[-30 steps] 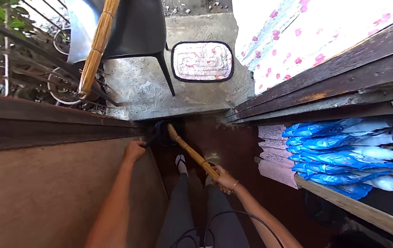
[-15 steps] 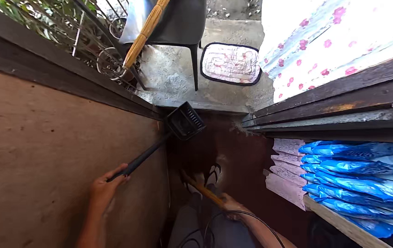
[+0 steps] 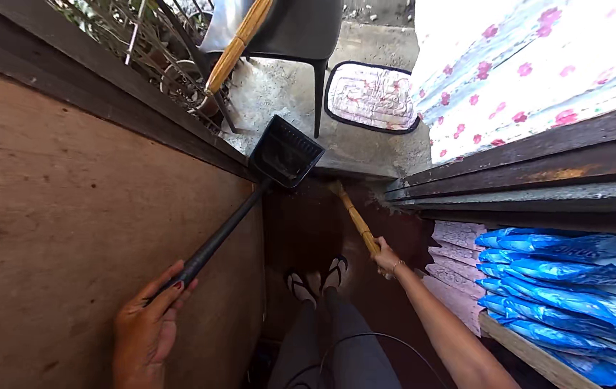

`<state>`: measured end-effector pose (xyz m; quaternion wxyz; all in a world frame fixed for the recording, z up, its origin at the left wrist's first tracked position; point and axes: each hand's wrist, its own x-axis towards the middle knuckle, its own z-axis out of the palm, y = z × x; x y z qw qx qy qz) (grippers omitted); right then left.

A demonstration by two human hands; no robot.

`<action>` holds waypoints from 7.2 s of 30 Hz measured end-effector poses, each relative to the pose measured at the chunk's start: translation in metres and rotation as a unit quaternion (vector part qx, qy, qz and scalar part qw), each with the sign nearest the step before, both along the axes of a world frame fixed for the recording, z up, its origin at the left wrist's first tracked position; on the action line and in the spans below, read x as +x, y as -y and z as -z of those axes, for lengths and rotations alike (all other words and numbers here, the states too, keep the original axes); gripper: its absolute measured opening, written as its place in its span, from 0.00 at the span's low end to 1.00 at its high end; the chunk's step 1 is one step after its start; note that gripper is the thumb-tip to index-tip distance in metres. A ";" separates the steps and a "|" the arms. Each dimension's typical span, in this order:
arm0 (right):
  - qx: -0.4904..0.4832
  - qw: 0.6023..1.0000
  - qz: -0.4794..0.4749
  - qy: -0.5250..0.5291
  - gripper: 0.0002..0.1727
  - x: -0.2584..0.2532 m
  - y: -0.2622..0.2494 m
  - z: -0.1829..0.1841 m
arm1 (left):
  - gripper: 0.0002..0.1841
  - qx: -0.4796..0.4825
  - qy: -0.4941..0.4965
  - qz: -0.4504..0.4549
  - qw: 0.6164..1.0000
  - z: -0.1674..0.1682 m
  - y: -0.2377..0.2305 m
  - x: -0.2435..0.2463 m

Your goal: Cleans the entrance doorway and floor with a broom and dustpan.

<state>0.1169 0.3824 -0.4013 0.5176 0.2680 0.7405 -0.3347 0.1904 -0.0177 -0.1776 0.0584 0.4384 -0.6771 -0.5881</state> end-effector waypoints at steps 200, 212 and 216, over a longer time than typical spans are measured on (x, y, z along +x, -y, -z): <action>-0.020 0.963 0.267 0.040 0.48 0.045 0.002 0.006 | 0.17 -0.212 0.315 0.618 0.688 0.172 -0.228 -0.235; 0.003 0.940 0.334 0.076 0.43 0.080 -0.011 -0.040 | 0.17 -0.217 0.331 0.615 0.682 0.171 -0.232 -0.241; -0.044 0.946 0.314 0.068 0.46 0.055 0.016 -0.003 | 0.17 -0.211 0.323 0.614 0.689 0.174 -0.227 -0.242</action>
